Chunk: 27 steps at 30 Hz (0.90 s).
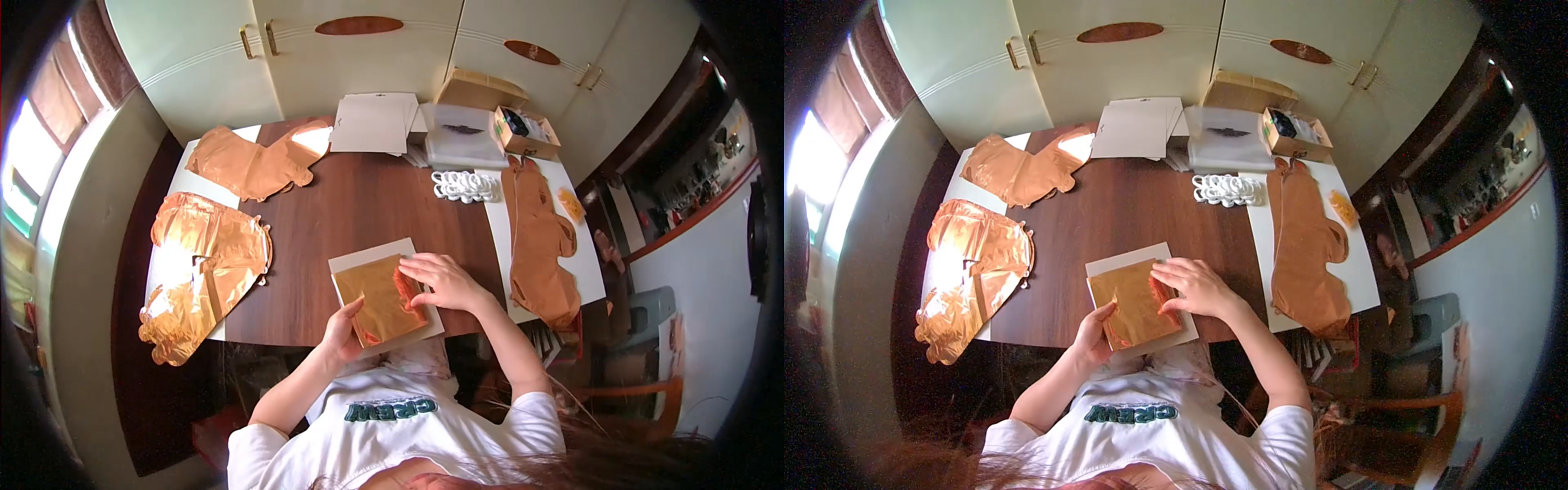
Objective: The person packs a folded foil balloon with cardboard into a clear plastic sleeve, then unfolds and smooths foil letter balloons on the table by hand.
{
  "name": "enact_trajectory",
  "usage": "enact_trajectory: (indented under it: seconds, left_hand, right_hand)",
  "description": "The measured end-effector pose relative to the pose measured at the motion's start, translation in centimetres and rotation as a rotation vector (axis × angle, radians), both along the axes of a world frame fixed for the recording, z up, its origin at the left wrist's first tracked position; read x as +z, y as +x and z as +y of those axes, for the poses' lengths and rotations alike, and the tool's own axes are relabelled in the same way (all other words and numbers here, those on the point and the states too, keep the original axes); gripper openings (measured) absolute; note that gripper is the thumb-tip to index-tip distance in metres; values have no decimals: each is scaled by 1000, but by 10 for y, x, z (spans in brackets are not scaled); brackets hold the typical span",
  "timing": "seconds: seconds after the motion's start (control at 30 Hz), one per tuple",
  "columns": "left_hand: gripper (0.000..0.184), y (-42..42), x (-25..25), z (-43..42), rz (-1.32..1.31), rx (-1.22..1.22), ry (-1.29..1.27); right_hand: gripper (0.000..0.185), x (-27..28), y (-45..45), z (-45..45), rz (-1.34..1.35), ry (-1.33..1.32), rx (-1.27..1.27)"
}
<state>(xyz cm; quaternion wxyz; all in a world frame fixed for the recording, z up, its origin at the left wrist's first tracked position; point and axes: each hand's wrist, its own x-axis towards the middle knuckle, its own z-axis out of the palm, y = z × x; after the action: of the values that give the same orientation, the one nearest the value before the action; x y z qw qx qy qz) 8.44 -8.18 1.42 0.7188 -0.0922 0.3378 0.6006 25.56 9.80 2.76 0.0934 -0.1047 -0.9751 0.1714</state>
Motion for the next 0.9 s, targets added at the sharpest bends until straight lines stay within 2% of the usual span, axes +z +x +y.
enact_trajectory:
  seconds: [0.13,0.9]
  left_hand:
    - [43,-1,-3,1,11,-6,-21]
    - [42,0,5,5,23,-19,-31]
  right_hand:
    - [87,-8,-4,9,-149,46,28]
    - [115,-1,-8,7,-318,150,82]
